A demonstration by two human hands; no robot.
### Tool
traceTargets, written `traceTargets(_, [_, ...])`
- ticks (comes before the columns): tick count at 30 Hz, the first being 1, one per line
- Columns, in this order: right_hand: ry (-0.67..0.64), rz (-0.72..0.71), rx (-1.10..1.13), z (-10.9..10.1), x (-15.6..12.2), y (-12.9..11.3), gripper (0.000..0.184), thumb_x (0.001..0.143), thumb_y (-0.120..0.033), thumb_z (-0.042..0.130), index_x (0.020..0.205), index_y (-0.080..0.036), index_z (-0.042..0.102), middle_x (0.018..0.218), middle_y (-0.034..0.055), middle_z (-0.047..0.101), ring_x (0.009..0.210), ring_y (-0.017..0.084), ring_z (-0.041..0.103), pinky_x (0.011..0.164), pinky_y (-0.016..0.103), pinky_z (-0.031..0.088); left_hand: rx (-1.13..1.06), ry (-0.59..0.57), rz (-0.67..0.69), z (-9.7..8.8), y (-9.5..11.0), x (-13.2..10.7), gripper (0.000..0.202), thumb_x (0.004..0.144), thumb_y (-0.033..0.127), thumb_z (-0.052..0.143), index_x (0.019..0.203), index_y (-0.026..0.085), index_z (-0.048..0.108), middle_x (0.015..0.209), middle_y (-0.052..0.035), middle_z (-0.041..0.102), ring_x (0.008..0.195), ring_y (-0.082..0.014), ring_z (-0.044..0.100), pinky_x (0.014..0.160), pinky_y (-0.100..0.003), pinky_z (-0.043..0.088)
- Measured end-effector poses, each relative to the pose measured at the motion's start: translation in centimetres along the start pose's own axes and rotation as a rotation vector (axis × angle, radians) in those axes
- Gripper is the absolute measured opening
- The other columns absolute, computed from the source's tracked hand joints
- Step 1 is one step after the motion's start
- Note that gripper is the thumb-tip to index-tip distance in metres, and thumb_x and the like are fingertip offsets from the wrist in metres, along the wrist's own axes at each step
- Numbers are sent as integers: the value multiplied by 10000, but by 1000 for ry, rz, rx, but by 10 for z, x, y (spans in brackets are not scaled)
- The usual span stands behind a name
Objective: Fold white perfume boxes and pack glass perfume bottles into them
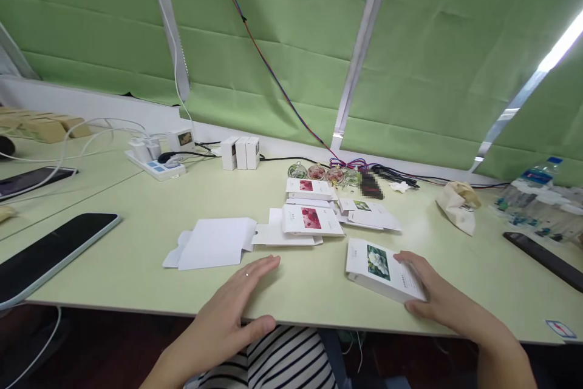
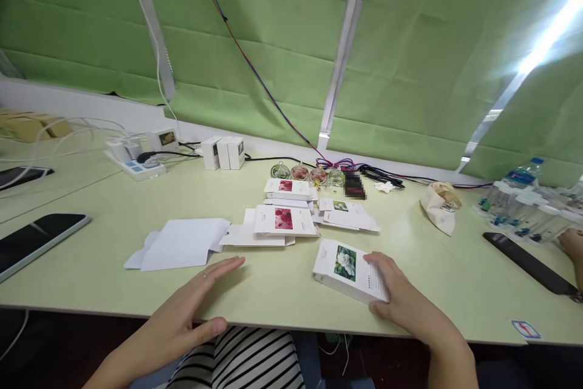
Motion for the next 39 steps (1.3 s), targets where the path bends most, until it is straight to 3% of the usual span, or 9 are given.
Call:
traceTargets(6, [86,28,-124,-4,0,-1,779,690,-419,645,1387,-237,346,1548,110,201,1401,354,230,1102,524,303,-30,15,27,-2,3,-2,562,871,454,542,1390,322,372,1450,-40,438,1297,-280,442,1038,-432,421])
traceTargets(12, [470,-217,-108,-26,-15,-49,495,869,-479,472,1318,-281,403,1472,73,361,1367,298,315,1089,525,335,123,254,23,-50,-19,11,414,903,412,460,1298,289,476,1425,-35,463,1363,-260,336,1100,-442,332])
traceTargets(15, [479,-418,-108,-8,-13,-96,348,911,-362,457,1237,-243,476,1331,95,509,1276,275,424,1066,503,365,397,132,-149,-69,-57,27,795,753,561,591,1413,184,360,1509,-130,316,1410,-378,148,1104,-597,188])
traceTargets(17, [403,-552,-122,17,-9,-129,281,917,-256,447,1183,-207,523,1254,101,567,1231,265,455,1054,486,372,464,-4,-279,-75,-84,30,895,694,580,625,1431,159,343,1488,-176,339,1379,-441,200,1062,-664,175])
traceTargets(21, [215,-756,-113,69,-3,-174,207,886,-192,513,1076,-214,593,1133,59,623,1119,235,511,998,416,411,459,-71,-290,-81,-103,10,768,720,469,620,1386,143,421,1393,-166,483,1264,-413,427,1012,-544,356])
traceTargets(25, [151,-758,-67,89,2,-181,185,909,-207,488,1054,-210,603,1097,55,622,1057,210,524,955,370,422,485,21,-248,-83,-94,-21,761,656,341,659,1349,107,451,1344,-142,530,1233,-372,462,1019,-452,386])
traceTargets(28, [111,-727,-8,90,6,-176,290,898,-308,533,1172,-215,549,1188,60,591,1122,221,493,1009,379,381,441,-25,-203,-63,-71,-29,885,558,325,733,1373,177,422,1354,-110,524,1238,-343,457,1025,-424,395])
traceTargets(34, [-57,-666,126,92,13,-167,882,659,-548,723,1384,-197,366,1419,107,393,1287,285,369,1089,408,316,462,42,-76,0,10,4,896,506,431,813,1319,226,500,1315,-139,545,1226,-365,456,983,-477,429])
traceTargets(39, [-97,-580,156,92,17,-162,960,642,-519,739,1427,-187,297,1449,129,317,1336,287,315,1106,414,294,367,36,20,23,21,14,1071,469,623,797,1390,237,411,1380,-193,474,1263,-427,407,984,-572,396])
Point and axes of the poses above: each hand's wrist, its own x-axis towards the middle knuckle, its own z-axis out of the palm, y = z × x, the point moved 7 cm from there along x, towards the middle knuckle
